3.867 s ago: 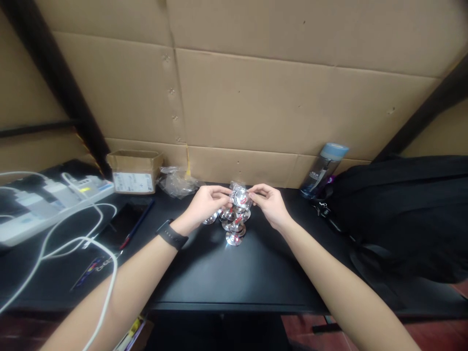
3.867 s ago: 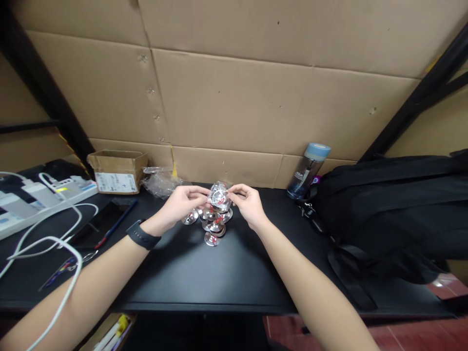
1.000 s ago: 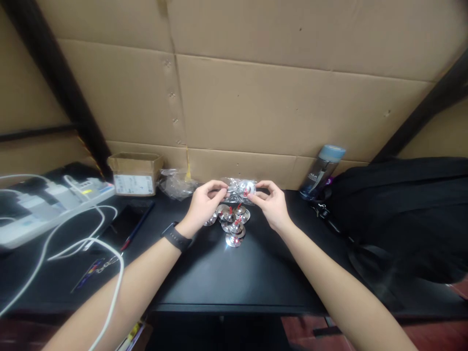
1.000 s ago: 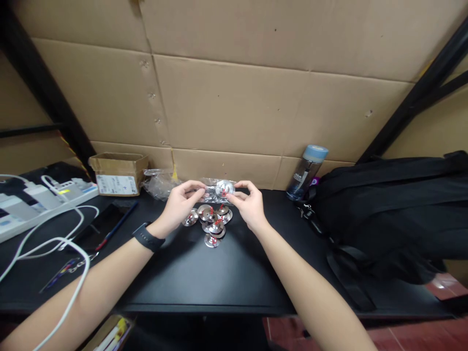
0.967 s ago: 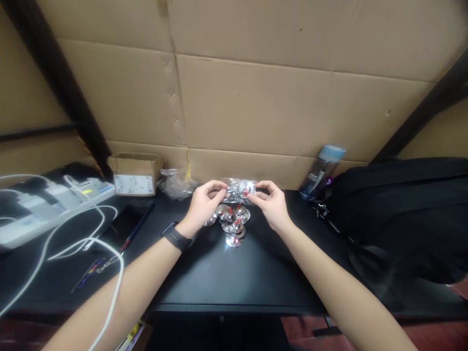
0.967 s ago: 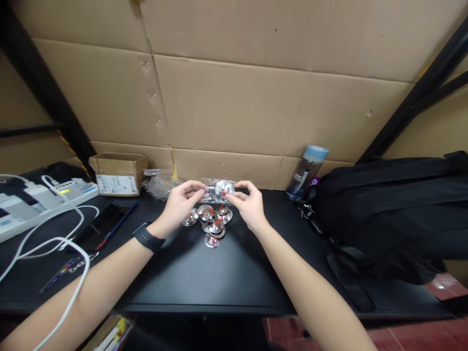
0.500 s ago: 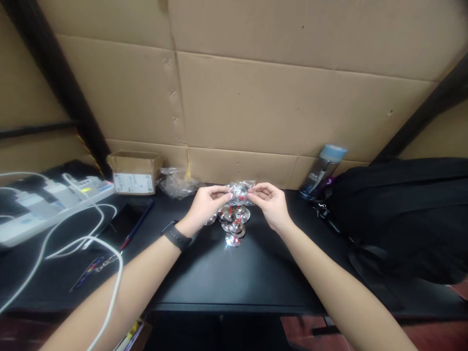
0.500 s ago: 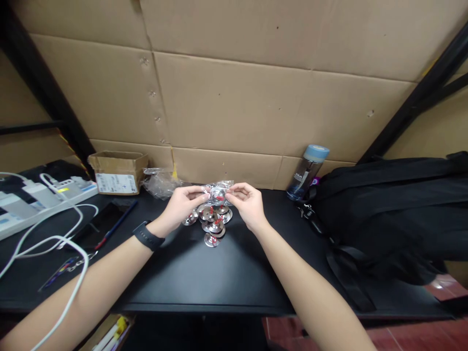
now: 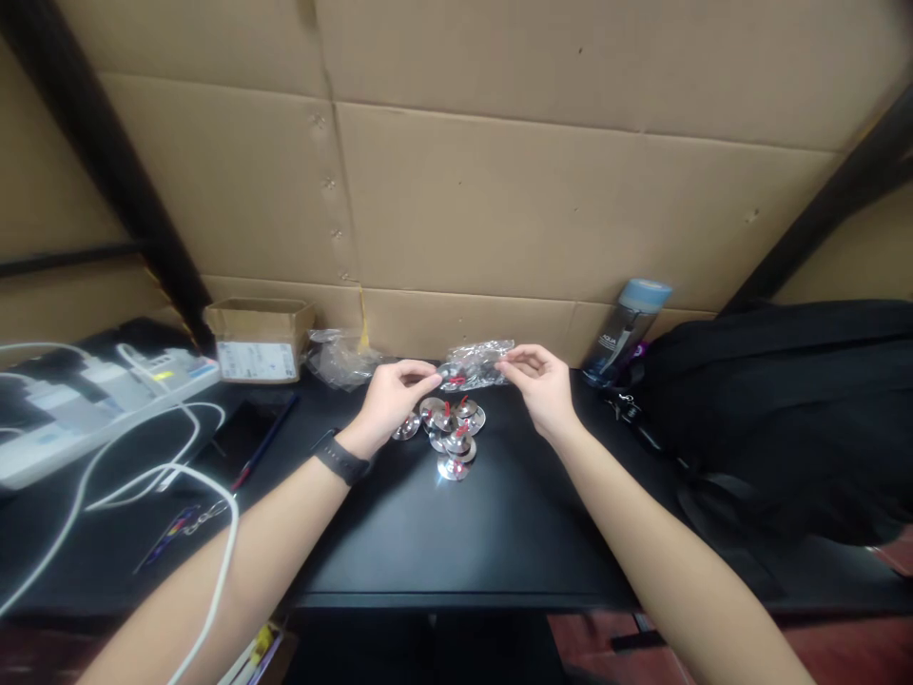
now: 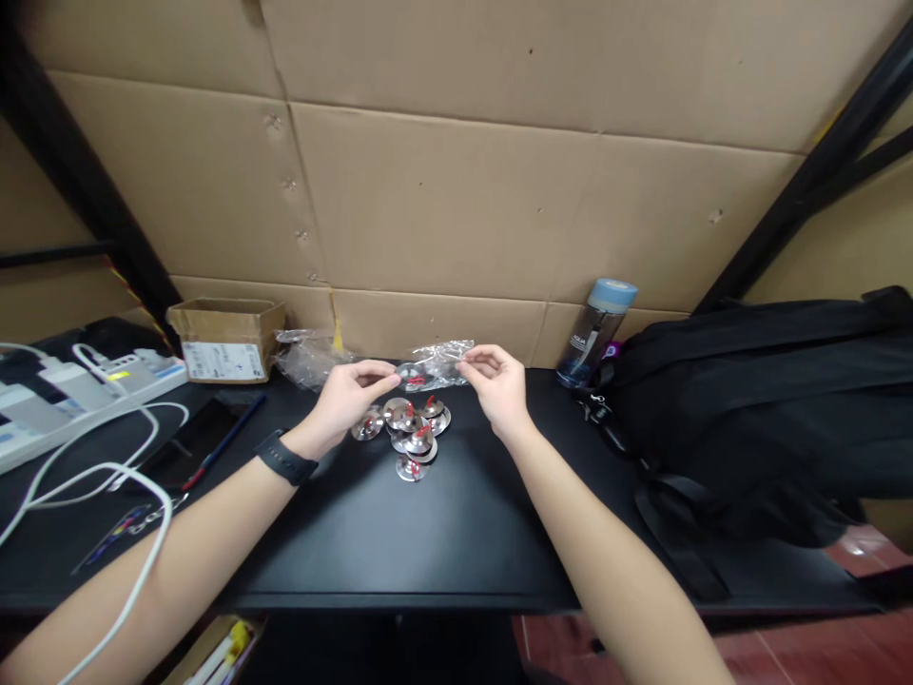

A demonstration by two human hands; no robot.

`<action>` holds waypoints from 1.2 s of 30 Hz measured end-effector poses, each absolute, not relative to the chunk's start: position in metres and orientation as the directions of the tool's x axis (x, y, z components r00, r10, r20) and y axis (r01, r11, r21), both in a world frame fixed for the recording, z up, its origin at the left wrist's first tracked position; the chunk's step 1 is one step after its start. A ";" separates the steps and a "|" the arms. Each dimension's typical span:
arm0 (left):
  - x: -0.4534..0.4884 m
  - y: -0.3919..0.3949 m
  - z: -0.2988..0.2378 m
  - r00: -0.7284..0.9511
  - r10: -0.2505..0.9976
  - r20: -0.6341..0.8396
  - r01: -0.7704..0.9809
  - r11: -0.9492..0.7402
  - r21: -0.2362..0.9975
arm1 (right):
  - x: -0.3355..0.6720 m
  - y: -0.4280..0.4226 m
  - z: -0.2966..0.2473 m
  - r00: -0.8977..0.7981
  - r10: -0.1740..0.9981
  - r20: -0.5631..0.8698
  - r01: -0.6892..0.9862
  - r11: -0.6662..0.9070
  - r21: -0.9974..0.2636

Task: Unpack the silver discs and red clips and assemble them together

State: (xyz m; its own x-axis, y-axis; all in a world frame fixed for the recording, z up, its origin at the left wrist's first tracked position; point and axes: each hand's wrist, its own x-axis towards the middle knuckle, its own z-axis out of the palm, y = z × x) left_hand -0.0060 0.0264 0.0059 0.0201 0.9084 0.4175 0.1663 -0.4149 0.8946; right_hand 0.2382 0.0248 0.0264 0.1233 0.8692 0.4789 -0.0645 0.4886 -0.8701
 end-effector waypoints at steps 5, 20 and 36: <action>-0.035 0.036 0.015 0.051 0.727 0.685 0.641 -0.550 0.535 | 0.260 0.041 0.024 0.227 0.851 0.474 0.010 0.485 -0.875; -0.062 0.071 -0.016 -0.097 0.914 0.393 0.627 -0.251 0.738 | 0.276 0.055 0.014 0.243 0.859 0.451 0.157 0.424 -0.892; -0.029 0.037 0.010 0.189 0.976 0.110 0.224 -0.152 0.963 | 0.292 0.070 -0.003 0.256 0.888 0.381 0.283 0.308 -0.908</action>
State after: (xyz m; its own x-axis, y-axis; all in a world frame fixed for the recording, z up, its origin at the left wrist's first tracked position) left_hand -0.0294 0.0373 0.0099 0.1891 0.9758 0.1097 0.2240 -0.1516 0.9627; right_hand 0.2922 0.0702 -0.0028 0.2556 0.8885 0.3812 0.2825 0.3084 -0.9083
